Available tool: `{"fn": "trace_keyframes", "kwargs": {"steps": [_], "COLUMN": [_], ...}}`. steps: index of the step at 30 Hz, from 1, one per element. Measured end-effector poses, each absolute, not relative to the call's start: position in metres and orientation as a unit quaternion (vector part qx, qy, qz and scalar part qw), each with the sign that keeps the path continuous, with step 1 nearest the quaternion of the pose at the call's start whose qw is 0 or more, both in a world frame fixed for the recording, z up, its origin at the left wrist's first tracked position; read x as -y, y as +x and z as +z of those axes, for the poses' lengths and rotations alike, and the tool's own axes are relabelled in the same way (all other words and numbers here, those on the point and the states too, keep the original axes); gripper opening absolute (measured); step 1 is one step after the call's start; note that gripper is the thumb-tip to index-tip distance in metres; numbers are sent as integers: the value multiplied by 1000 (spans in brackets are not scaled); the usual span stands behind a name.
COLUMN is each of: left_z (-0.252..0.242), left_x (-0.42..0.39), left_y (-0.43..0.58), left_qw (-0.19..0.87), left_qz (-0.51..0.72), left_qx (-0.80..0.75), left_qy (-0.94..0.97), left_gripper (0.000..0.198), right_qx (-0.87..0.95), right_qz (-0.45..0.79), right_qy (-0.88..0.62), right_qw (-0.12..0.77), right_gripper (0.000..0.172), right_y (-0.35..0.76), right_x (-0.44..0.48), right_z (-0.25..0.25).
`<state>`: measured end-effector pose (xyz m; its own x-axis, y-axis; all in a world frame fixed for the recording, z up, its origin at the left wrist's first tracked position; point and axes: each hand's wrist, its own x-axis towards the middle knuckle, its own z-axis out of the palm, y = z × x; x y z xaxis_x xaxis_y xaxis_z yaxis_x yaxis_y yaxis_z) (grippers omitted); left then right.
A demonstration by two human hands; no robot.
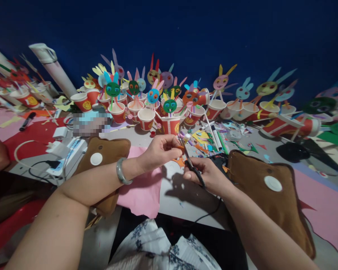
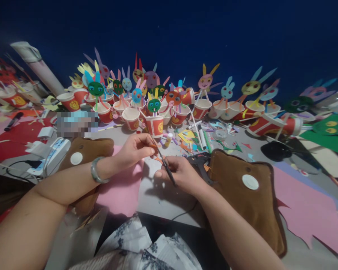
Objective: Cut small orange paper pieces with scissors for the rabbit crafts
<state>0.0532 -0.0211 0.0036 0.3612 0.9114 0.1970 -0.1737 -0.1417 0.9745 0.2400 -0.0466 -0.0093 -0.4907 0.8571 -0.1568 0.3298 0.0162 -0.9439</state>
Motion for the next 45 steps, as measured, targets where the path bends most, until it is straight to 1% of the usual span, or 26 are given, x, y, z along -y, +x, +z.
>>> {"fn": "trace_keyframes", "kwargs": {"steps": [28,39,45], "left_z": [4,2,2], "left_x": [20,19,19], "left_y": [51,51,50], "left_qw": [560,577,584], "left_qz": [471,476,478], "left_qx": [-306,-302,-298], "left_qy": [610,591,585], "left_gripper": [12,12,11], "right_qx": [645,647,653], "right_qz": [572,572,565], "right_qy": [-443,-441,-442], "right_qw": [245,244,242], "right_gripper": [53,51,53], "right_y": [241,243,243], "right_x": [46,45,45], "right_z": [-13,-14,-14]}}
